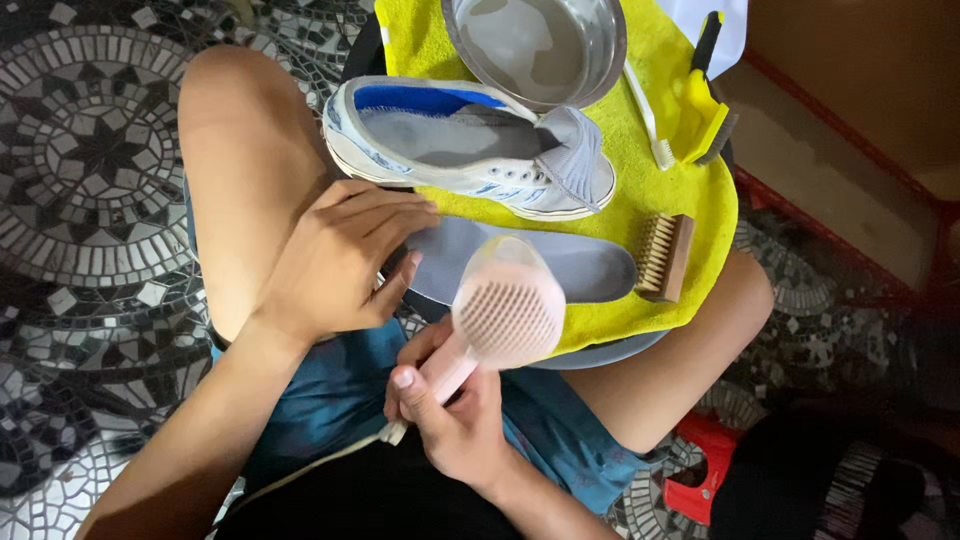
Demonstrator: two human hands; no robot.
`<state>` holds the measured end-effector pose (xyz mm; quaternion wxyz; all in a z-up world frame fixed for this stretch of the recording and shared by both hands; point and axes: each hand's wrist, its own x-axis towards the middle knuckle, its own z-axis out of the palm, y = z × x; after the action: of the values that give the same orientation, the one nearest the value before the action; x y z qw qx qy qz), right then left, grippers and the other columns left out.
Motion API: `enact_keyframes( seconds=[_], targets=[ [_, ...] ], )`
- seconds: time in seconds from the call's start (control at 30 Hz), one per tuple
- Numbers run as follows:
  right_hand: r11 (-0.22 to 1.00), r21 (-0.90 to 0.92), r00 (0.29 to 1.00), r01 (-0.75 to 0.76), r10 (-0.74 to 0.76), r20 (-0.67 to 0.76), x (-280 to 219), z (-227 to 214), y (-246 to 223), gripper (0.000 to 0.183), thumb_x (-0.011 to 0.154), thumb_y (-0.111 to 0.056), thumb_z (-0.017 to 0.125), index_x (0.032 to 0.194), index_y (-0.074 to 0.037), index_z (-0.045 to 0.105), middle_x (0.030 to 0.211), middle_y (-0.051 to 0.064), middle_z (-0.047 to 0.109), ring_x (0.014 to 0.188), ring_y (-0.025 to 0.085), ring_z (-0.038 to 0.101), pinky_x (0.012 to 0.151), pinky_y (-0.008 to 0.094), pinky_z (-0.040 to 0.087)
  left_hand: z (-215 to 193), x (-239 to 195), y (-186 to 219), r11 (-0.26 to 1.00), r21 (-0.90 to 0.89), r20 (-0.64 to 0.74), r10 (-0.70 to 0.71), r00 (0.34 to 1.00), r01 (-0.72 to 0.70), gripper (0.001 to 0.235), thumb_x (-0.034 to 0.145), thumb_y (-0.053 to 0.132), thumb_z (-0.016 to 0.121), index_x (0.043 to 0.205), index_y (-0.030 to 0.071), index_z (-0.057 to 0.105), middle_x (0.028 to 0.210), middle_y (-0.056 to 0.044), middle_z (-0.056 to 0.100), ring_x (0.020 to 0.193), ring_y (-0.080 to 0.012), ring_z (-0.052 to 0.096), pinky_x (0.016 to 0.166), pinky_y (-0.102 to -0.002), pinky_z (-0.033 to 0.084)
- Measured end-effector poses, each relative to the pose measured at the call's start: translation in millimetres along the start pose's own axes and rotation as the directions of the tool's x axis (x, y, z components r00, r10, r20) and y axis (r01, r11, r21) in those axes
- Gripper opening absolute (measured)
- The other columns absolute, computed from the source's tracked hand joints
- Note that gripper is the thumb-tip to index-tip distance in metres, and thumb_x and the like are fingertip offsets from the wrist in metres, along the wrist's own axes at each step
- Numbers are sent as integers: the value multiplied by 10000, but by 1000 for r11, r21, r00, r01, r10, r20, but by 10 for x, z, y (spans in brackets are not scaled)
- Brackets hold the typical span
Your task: The person uses a pink hairdryer to dry a grey shoe insole and a white sneaker. The person holds the insole in one hand and directs the hairdryer at it, then moves to dry the interior of the sneaker.
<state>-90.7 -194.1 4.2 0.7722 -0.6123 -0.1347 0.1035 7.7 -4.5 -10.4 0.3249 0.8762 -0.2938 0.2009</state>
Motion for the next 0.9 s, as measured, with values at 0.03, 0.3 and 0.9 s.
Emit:
enact_keyframes(
  seconds=[0.03,0.3,0.9],
  targets=[
    [1000,1,1000,0,0,-2,-13,-3,33,332,1128,-245,655,872,-97,504,859,122,580,584,197,632,516,288,502,-5,4,4,1000,-1,2,1,1000,-1,336,1052,190,605,1303,21,751,1352,-131,824,1268,-317,773,1104,-486,513],
    [847,461,964,-265,232,129,-14,-41,22,305,1132,-106,684,1218,-130,392,925,111,518,523,286,585,475,356,503,-22,2,36,988,107,-142,-96,985,112,282,904,86,698,1161,60,809,1078,-66,846,1038,-270,787,1029,-479,472],
    [897,414,970,-152,55,238,566,3,-151,320,999,-88,724,1081,-125,417,778,135,522,557,208,526,479,292,388,-242,503,-414,937,-313,-193,-221,956,153,991,909,331,1023,1643,74,409,1518,-132,701,1428,-256,732,1236,-377,547]
  ],
)
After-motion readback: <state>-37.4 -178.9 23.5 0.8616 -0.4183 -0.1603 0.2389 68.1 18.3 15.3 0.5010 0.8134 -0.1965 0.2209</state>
